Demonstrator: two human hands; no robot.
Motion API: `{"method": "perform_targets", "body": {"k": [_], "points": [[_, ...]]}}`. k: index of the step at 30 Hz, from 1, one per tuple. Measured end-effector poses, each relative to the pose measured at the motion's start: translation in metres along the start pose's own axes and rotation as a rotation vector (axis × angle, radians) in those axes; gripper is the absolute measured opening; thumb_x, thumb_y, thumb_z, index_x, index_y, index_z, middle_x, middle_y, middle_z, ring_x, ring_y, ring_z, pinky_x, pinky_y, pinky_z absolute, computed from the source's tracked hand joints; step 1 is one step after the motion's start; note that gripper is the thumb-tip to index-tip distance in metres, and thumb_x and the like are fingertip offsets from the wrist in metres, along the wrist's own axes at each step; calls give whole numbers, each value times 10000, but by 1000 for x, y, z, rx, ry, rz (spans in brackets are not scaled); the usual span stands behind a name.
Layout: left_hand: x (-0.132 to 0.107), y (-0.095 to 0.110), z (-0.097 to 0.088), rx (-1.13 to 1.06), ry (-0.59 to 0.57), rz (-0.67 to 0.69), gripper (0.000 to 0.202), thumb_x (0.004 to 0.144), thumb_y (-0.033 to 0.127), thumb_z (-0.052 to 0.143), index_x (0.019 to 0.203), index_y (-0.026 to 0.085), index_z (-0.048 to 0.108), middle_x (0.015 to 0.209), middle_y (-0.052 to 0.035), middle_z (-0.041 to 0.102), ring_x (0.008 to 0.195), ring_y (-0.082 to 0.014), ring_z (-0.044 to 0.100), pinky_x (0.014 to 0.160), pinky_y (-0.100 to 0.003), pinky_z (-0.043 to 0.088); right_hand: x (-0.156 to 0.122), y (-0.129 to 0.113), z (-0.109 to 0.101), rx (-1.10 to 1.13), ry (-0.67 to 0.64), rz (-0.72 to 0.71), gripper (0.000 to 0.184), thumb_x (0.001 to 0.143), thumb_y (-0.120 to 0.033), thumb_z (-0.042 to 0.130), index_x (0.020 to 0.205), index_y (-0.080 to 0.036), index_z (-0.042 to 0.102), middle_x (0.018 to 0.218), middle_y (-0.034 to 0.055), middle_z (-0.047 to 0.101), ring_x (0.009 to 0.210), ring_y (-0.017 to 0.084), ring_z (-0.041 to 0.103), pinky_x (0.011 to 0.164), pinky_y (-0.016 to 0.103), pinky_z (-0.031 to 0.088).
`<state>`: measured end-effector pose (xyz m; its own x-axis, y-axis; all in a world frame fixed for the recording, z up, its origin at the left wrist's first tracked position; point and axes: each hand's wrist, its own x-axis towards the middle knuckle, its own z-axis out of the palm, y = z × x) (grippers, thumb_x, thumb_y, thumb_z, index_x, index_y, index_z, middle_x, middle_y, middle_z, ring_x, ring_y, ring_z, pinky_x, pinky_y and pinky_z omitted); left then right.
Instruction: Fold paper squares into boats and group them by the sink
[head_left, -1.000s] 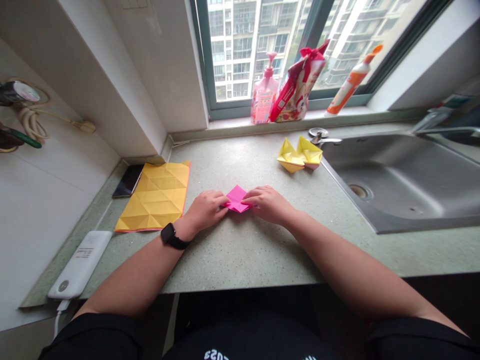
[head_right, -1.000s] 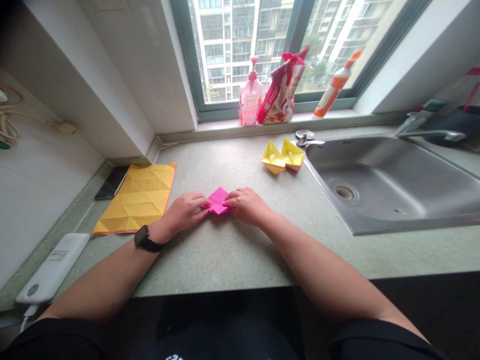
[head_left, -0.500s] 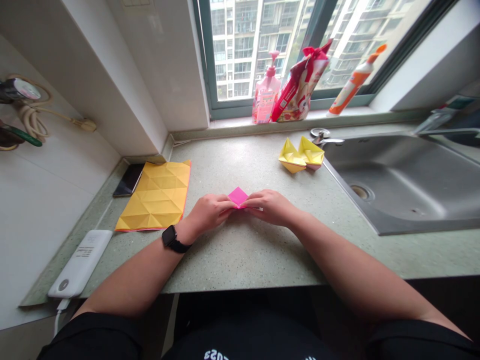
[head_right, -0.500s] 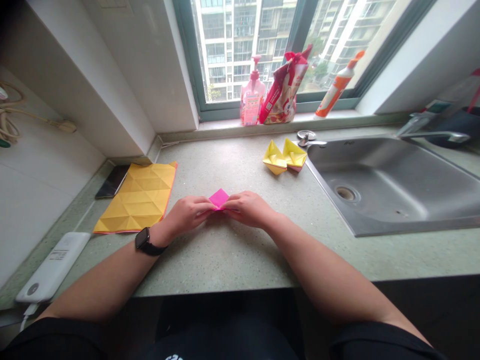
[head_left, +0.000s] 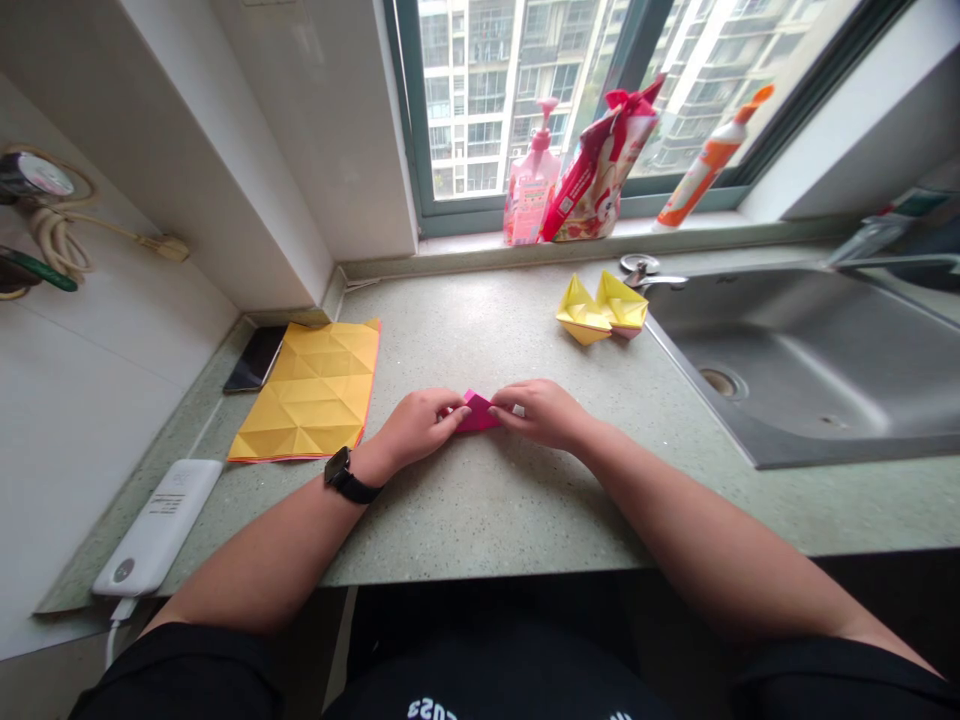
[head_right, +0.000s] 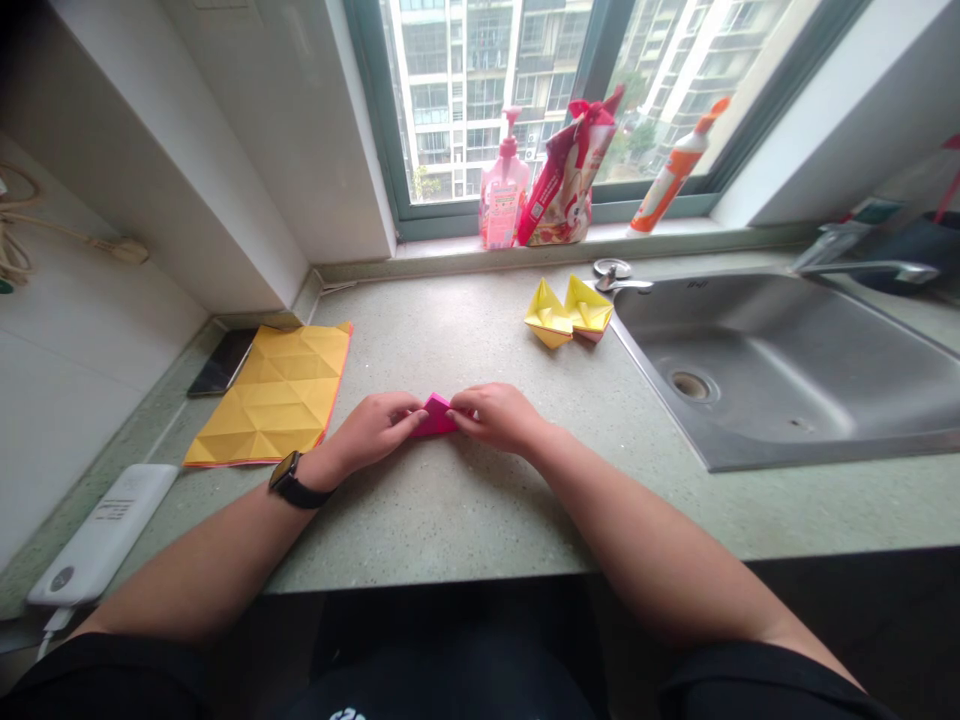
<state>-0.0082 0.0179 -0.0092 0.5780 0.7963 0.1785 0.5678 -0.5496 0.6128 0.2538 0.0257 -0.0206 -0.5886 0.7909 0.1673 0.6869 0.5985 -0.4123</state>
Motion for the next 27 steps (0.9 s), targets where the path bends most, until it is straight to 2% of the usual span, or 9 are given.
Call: {"method": "perform_targets", "body": {"k": [4,9,15,20,23,27], "points": [[5,-7,6,95,48,33,281,1106,284,535,903,203,712,978,-67,755,957,-232,681,919,-382,530,5,-2,7,-6,7,112,243,1050,-344,611,874,-229,733,851,43,744,773,183,627,715,313,386],[12,-18,15,208,92,39,214,1095,274,546,979,204,712,1168,-97,747,1127,-271,671,1057,-465,530,9,-4,12,-27,32,222,169,1018,-332,655,906,-233,733,916,51,770,813,196,645,714,315,394],[10,-22,19,276,106,57,130,1082,277,588,1101,203,693,1225,-108,731,1189,-295,654,1081,-497,545,10,-3,15,-20,20,237,134,1014,-309,664,928,-238,738,931,51,781,830,205,665,721,316,428],[3,-19,19,326,103,122,253,1073,280,637,1309,199,675,1412,-141,685,1332,-319,615,1174,-536,509,10,-1,17,-19,26,244,106,1013,-300,679,960,-245,753,952,56,789,857,211,681,741,313,460],[1,-17,17,320,59,191,228,1095,239,592,1284,207,716,1450,-140,681,1376,-314,609,1187,-531,511,10,-1,17,-18,28,253,85,1011,-286,684,992,-243,755,963,59,792,875,214,687,759,315,469],[2,-15,14,291,-5,251,243,1112,189,547,1217,221,764,1346,-108,749,1240,-270,692,1109,-483,564,9,-3,17,-13,16,262,98,1014,-254,666,1067,-237,747,959,54,793,875,216,689,774,319,470]]}}
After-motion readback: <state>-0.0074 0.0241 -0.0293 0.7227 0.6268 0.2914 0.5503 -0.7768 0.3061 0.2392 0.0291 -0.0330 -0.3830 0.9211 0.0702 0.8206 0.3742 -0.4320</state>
